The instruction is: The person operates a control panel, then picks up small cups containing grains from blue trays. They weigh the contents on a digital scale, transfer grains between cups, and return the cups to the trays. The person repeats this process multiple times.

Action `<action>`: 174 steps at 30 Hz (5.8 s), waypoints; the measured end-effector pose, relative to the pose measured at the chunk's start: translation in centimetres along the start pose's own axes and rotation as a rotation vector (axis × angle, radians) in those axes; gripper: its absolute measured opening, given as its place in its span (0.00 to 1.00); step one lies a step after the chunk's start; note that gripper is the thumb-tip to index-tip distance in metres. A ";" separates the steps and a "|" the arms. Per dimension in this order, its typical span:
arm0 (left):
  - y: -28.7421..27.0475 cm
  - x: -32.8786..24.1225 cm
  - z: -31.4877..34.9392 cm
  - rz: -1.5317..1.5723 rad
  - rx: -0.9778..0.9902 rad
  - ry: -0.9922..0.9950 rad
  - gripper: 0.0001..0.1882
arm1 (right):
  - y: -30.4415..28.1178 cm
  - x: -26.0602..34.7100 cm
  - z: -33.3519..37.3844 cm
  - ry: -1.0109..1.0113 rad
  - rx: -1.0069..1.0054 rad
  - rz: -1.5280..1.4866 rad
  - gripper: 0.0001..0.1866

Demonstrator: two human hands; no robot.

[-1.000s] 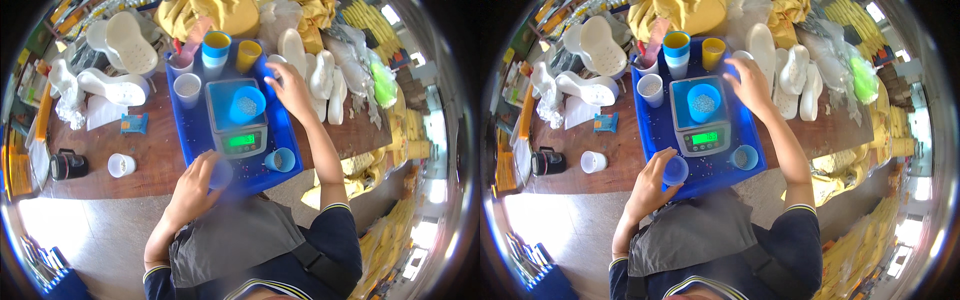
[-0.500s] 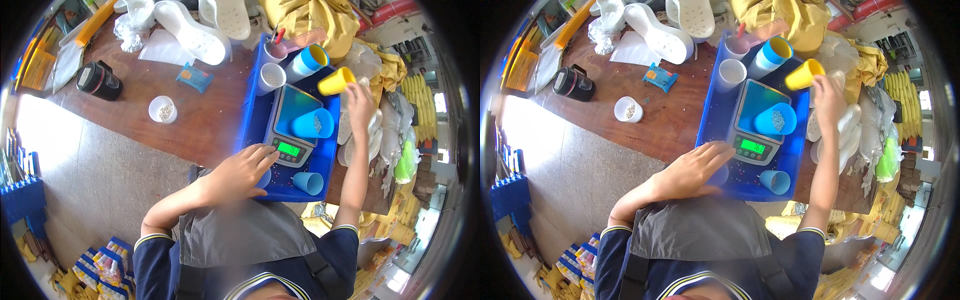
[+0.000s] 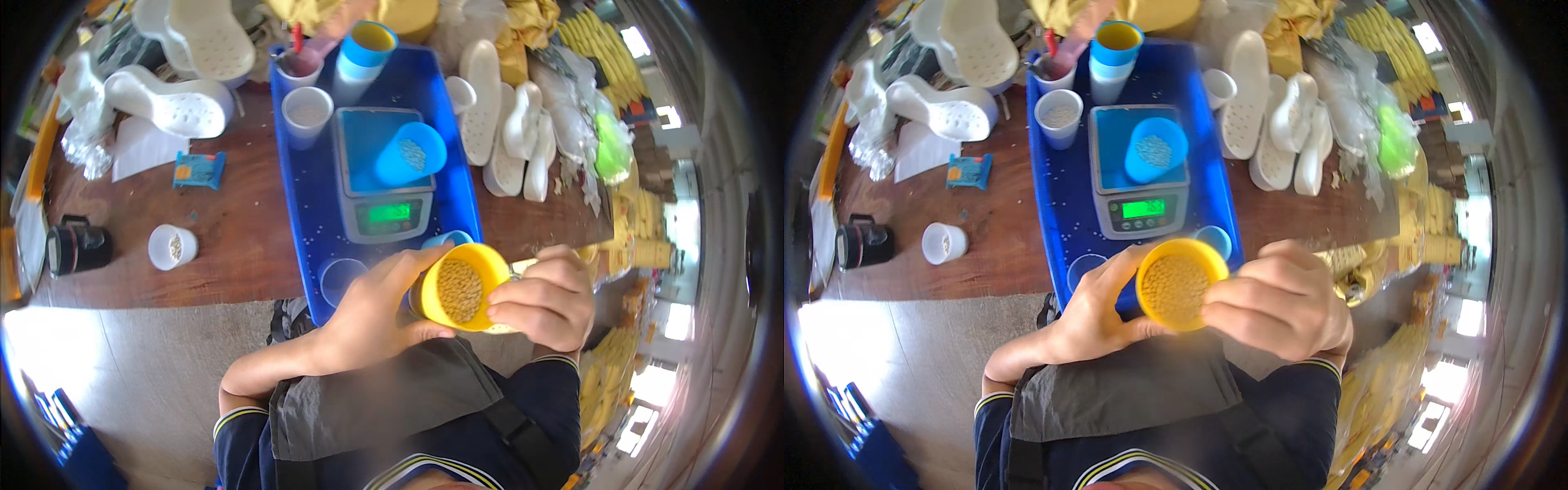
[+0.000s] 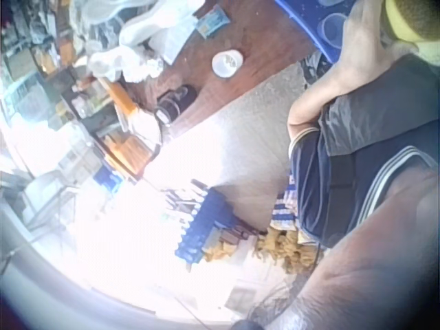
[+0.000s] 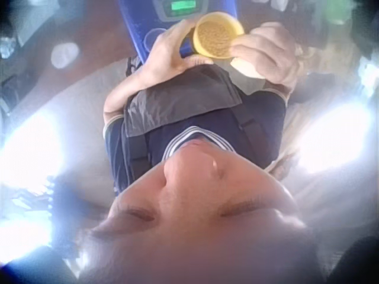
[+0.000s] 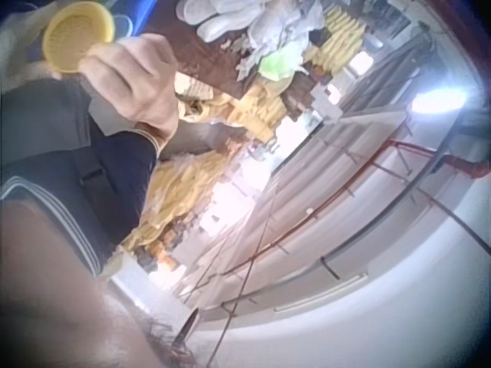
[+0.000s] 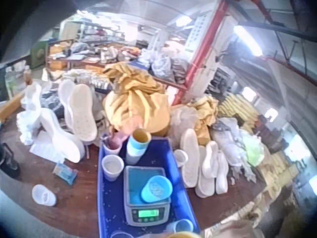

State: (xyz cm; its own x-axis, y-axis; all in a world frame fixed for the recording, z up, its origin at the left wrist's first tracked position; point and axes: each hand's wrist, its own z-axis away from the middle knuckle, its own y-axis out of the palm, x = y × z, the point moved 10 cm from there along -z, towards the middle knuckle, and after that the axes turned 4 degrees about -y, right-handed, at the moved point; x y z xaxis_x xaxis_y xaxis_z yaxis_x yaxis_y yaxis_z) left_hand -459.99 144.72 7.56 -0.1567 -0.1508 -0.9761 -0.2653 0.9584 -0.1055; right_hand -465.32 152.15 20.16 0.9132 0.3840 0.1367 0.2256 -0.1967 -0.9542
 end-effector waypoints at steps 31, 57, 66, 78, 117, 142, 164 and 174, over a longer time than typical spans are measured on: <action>-1.2 1.4 -1.5 -0.037 -0.176 -0.042 0.42 | 0.8 -4.6 0.7 0.105 -0.128 -0.068 0.13; -11.4 5.6 15.6 -0.023 -0.879 -0.414 0.15 | 10.4 -18.1 -1.6 0.394 -0.146 -0.468 0.41; -17.0 7.2 21.3 -0.864 -1.570 -0.334 0.39 | 10.7 -15.1 -0.7 0.357 -0.154 -0.344 0.59; -9.5 0.0 11.6 -0.306 -1.066 0.192 0.38 | 4.6 -12.7 3.4 0.257 -0.520 -0.353 0.46; -10.5 5.5 11.6 -0.190 -0.943 -0.166 0.19 | 8.0 -5.7 10.6 0.353 0.141 0.513 0.25; -8.6 5.2 -0.4 -0.940 -0.489 -0.195 0.36 | 7.6 -13.6 3.6 0.426 -0.360 -0.127 0.33; -3.8 2.1 7.7 -0.753 -0.535 -0.224 0.49 | 11.4 -16.3 2.6 0.413 -0.245 -0.340 0.47; -2.4 3.9 7.5 -0.824 -0.578 -0.167 0.44 | 6.4 -14.0 3.0 0.331 -0.402 -0.126 0.45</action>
State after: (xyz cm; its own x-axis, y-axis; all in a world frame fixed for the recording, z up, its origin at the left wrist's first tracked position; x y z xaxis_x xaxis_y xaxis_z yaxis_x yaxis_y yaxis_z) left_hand -452.81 143.66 2.59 0.4053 -0.6324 -0.6602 -0.6561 0.3017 -0.6918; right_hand -477.70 148.21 11.34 0.9142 0.1348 0.3822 0.3934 -0.5222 -0.7567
